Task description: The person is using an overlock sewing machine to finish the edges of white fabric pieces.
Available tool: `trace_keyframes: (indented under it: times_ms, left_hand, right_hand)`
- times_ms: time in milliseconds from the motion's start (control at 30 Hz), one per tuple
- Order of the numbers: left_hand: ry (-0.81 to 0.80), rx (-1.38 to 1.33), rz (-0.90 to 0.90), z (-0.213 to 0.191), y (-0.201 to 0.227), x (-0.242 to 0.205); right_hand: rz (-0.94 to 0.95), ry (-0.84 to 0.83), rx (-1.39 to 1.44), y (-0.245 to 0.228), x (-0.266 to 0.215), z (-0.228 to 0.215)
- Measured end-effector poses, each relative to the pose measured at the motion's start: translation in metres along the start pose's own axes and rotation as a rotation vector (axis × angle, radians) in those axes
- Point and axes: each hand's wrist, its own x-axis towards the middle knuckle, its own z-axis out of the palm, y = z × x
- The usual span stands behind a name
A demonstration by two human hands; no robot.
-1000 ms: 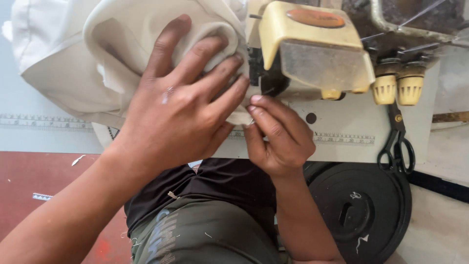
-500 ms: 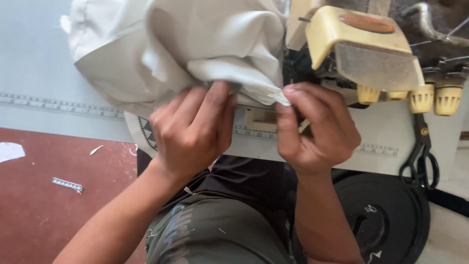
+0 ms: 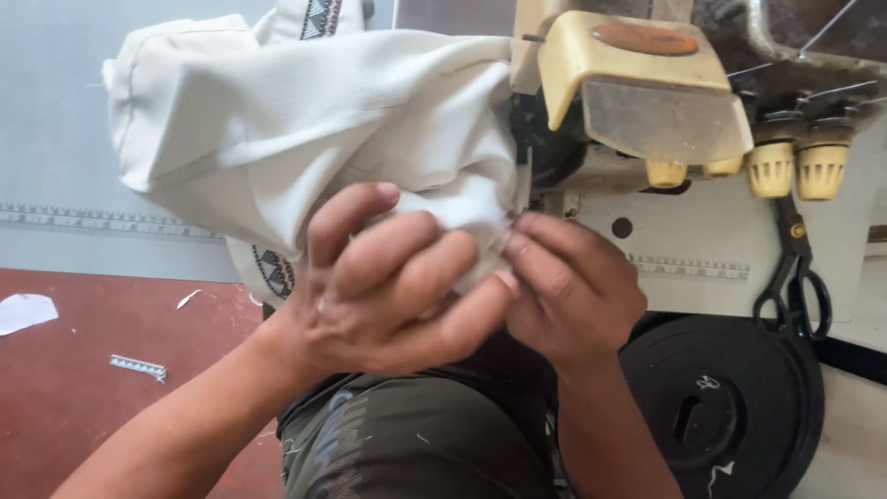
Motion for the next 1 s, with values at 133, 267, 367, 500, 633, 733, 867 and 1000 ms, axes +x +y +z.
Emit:
trace_keyframes:
  times_ms: [133, 267, 367, 500, 633, 733, 867, 1000]
  left_hand:
    - [-0.1, 0.354, 0.155, 0.029, -0.007, -0.012]
    - [-0.23, 0.158, 0.125, 0.027, -0.021, 0.001]
    - [-0.287, 0.249, 0.161, 0.014, -0.019, 0.016]
    - [-0.297, 0.214, 0.127, 0.015, -0.017, 0.016]
    - [-0.284, 0.198, 0.124, 0.016, -0.02, 0.016]
    - [-0.285, 0.199, 0.121, 0.015, -0.023, 0.015]
    - [-0.313, 0.174, 0.107, 0.013, -0.024, 0.016]
    - [-0.311, 0.141, 0.086, 0.013, -0.025, 0.014]
  right_hand:
    - [0.032, -0.079, 0.085, -0.007, 0.005, -0.005]
    - [-0.06, -0.129, -0.057, -0.005, -0.002, -0.013]
    - [-0.021, -0.18, -0.051, -0.005, -0.007, -0.017]
    - [-0.051, -0.086, -0.053, 0.005, -0.016, -0.007]
    - [-0.069, -0.052, -0.038, 0.011, -0.021, -0.002]
    - [-0.052, -0.023, -0.051, 0.011, -0.02, 0.002]
    - [0.052, 0.02, -0.082, 0.017, -0.031, 0.01]
    - [0.053, 0.029, -0.058, 0.026, -0.037, 0.012]
